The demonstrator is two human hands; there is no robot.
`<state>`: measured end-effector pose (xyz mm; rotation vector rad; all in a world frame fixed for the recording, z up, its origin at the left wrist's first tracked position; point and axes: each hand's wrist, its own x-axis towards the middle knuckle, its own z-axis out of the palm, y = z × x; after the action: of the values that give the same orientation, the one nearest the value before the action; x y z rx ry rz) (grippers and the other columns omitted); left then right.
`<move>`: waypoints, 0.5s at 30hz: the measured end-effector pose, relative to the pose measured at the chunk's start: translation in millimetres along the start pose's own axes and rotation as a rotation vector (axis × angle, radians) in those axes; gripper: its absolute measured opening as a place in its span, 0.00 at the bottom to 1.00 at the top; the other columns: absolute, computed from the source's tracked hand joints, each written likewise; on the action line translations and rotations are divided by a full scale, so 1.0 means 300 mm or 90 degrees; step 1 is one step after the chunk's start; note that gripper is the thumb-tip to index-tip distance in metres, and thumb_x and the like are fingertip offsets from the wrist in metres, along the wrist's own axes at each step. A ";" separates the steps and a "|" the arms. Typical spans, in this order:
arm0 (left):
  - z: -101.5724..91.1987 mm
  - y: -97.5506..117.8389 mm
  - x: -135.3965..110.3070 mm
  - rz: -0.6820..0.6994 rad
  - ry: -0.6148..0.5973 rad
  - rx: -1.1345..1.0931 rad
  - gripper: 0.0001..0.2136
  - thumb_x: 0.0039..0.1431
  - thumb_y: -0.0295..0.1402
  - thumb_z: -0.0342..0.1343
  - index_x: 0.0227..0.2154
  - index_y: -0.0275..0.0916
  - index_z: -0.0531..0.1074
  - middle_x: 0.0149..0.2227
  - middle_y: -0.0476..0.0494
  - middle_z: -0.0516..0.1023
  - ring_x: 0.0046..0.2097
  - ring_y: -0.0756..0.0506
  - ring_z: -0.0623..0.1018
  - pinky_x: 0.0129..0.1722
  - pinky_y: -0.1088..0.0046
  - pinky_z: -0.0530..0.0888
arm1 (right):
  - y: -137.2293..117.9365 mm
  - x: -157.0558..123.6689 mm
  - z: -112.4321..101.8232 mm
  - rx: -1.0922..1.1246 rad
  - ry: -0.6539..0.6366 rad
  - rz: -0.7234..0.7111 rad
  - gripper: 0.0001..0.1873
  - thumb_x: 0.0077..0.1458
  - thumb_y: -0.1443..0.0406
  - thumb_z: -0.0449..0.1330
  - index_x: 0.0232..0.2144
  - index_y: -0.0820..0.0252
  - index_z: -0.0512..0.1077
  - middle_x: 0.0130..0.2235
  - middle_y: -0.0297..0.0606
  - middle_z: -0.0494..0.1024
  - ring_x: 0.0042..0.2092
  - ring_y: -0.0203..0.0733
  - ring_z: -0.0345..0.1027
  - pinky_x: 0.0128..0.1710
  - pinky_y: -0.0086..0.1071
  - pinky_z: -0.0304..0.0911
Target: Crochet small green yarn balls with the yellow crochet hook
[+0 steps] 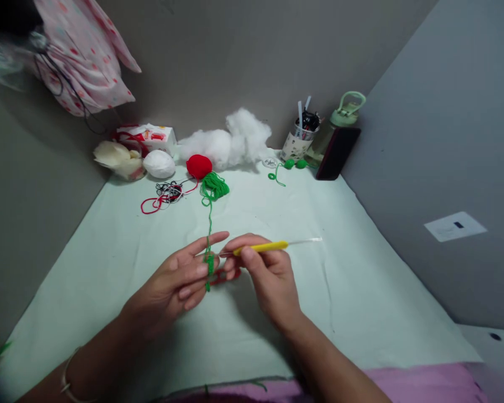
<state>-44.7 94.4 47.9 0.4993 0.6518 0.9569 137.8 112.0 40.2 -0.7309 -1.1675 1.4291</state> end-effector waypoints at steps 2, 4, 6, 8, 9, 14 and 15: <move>-0.004 0.006 -0.002 -0.003 -0.012 -0.022 0.22 0.57 0.29 0.70 0.56 0.37 0.78 0.28 0.54 0.72 0.20 0.60 0.54 0.19 0.83 0.63 | -0.009 0.013 -0.003 0.076 0.023 0.076 0.12 0.67 0.57 0.64 0.36 0.54 0.84 0.33 0.34 0.81 0.28 0.30 0.72 0.30 0.23 0.72; -0.004 0.003 -0.001 0.023 0.006 -0.018 0.19 0.57 0.29 0.70 0.52 0.37 0.81 0.24 0.58 0.66 0.19 0.60 0.53 0.19 0.83 0.62 | -0.014 0.022 -0.006 0.126 0.026 0.129 0.12 0.67 0.57 0.65 0.34 0.55 0.84 0.30 0.33 0.80 0.26 0.28 0.70 0.27 0.20 0.70; 0.002 -0.006 0.001 0.063 0.051 0.031 0.17 0.56 0.30 0.70 0.49 0.37 0.82 0.26 0.56 0.68 0.19 0.59 0.57 0.19 0.82 0.62 | -0.010 0.022 -0.007 0.127 0.008 0.136 0.11 0.66 0.56 0.65 0.35 0.54 0.84 0.30 0.32 0.80 0.26 0.28 0.70 0.27 0.20 0.69; 0.010 -0.019 0.002 0.105 0.094 0.108 0.16 0.56 0.31 0.70 0.48 0.37 0.81 0.30 0.52 0.74 0.20 0.58 0.64 0.20 0.80 0.65 | 0.002 0.013 -0.005 0.065 -0.011 0.089 0.10 0.66 0.57 0.65 0.37 0.52 0.84 0.34 0.33 0.82 0.29 0.30 0.72 0.31 0.22 0.71; 0.014 -0.025 0.003 0.122 0.105 0.144 0.16 0.56 0.31 0.70 0.48 0.37 0.81 0.31 0.50 0.76 0.21 0.57 0.66 0.22 0.79 0.67 | 0.010 0.006 -0.004 0.017 -0.017 0.054 0.09 0.67 0.57 0.65 0.39 0.51 0.85 0.37 0.35 0.83 0.32 0.32 0.74 0.33 0.24 0.73; 0.021 -0.038 -0.001 0.164 0.105 0.181 0.18 0.57 0.31 0.70 0.50 0.37 0.79 0.30 0.50 0.77 0.23 0.55 0.68 0.23 0.78 0.71 | 0.027 -0.018 -0.001 -0.140 -0.018 -0.071 0.09 0.69 0.60 0.63 0.43 0.46 0.85 0.43 0.36 0.85 0.39 0.36 0.77 0.37 0.29 0.74; 0.019 -0.038 -0.001 0.176 0.110 0.174 0.17 0.57 0.31 0.70 0.50 0.38 0.79 0.30 0.51 0.76 0.22 0.56 0.68 0.23 0.79 0.70 | 0.027 -0.019 -0.001 -0.144 -0.021 -0.074 0.09 0.69 0.60 0.63 0.43 0.46 0.85 0.42 0.35 0.85 0.39 0.36 0.78 0.36 0.29 0.74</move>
<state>-34.1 87.9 44.7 0.7689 0.8927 1.1866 136.4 107.4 31.6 -0.7842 -1.3900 1.2291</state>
